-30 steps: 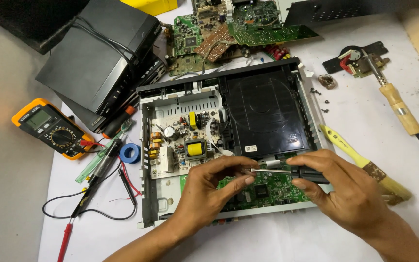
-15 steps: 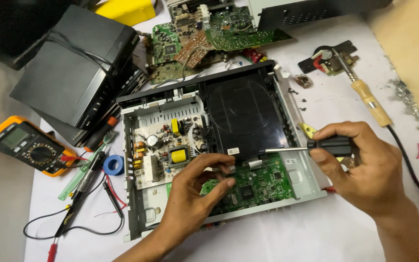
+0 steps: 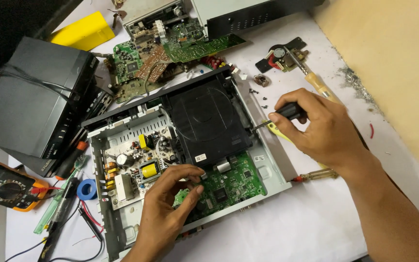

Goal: The person installs a black hard drive into an open electronic device chassis, aligning it with the circuit board and securing it with screws. They use a screwdriver to fasten the drive and adjust internal components within the device.

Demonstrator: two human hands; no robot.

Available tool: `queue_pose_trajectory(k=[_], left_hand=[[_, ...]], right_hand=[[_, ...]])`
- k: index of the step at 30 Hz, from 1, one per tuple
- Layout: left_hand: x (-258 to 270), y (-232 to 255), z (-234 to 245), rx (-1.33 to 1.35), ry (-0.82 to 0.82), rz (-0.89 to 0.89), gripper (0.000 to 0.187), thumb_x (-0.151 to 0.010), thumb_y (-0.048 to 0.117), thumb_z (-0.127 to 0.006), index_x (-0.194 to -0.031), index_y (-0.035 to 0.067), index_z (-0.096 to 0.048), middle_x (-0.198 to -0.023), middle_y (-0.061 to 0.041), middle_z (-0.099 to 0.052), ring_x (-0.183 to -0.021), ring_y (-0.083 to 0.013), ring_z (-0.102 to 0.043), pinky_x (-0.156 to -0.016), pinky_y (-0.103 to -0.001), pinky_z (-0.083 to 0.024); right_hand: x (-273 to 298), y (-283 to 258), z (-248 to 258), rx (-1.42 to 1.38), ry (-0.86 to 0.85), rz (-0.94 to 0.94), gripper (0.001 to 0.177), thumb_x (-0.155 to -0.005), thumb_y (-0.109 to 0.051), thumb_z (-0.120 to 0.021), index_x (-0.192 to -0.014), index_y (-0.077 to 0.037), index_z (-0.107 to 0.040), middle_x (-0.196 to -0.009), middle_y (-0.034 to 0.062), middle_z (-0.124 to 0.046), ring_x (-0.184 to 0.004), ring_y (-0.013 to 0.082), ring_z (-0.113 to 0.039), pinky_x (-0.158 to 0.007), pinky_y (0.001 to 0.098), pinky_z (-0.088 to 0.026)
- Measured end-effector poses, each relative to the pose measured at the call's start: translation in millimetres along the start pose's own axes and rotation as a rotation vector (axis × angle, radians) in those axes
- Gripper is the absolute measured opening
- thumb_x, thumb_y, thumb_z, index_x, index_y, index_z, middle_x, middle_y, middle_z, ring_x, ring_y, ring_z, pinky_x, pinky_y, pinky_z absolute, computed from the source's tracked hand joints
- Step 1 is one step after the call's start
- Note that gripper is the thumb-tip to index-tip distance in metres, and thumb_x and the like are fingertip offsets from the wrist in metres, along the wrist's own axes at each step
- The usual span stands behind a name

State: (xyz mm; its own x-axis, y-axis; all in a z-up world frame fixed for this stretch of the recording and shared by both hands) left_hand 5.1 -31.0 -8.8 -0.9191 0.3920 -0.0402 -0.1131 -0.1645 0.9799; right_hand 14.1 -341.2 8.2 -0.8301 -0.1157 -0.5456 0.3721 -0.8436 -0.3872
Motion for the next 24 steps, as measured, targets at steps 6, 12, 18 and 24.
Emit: queue_pose_trajectory(k=[6,12,18,24], left_hand=[[0,1,-1,-0.026,0.0,0.1,0.024,-0.089,0.01,-0.071,-0.113,0.008,-0.075,-0.117,-0.007,-0.071,-0.108,-0.0192,-0.069,-0.097,-0.032,-0.061],[0,4,-2,-0.033,0.001,0.112,0.023,-0.089,0.011,-0.071,-0.111,0.008,-0.076,-0.117,-0.006,-0.072,-0.105,-0.0186,-0.07,-0.094,-0.031,-0.062],[0,1,-1,-0.017,-0.011,0.052,0.022,-0.09,0.008,-0.071,-0.111,0.007,-0.075,-0.116,-0.007,-0.071,-0.103,-0.018,-0.069,-0.091,-0.03,-0.061],[0,1,-1,-0.038,-0.021,0.035,0.021,-0.091,0.009,-0.07,-0.111,0.008,-0.075,-0.115,-0.007,-0.072,-0.103,-0.0178,-0.069,-0.089,-0.03,-0.06]], right_hand=[[-4,6,-13,0.149,-0.008,0.158,0.025,-0.104,-0.028,-0.066,-0.107,-0.003,-0.066,-0.099,0.0073,-0.073,-0.082,0.0212,-0.069,-0.063,0.0324,-0.055],[-10,0,-17,0.189,0.007,0.239,0.018,-0.104,-0.025,-0.067,-0.103,-0.007,-0.066,-0.099,0.0052,-0.071,-0.083,0.0225,-0.068,-0.071,0.0347,-0.056],[-12,-3,-20,0.221,-0.021,0.271,0.015,-0.102,-0.02,-0.072,-0.102,-0.006,-0.066,-0.097,0.0036,-0.071,-0.083,0.0213,-0.067,-0.072,0.035,-0.056],[-11,0,-23,0.255,-0.046,0.275,0.017,-0.102,-0.024,-0.071,-0.104,-0.007,-0.066,-0.096,0.0042,-0.07,-0.082,0.0219,-0.066,-0.072,0.035,-0.055]])
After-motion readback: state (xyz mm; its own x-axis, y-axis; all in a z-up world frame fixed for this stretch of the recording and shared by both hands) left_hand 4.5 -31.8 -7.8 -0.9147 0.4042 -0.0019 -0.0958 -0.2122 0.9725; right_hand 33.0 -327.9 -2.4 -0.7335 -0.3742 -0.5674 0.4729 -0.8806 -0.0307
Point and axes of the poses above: each hand's wrist, its own x-axis away from the middle knuckle, its own z-axis out of the back of the hand, y = z × x, the point moved 1 cm from there along -x, towards the middle knuckle
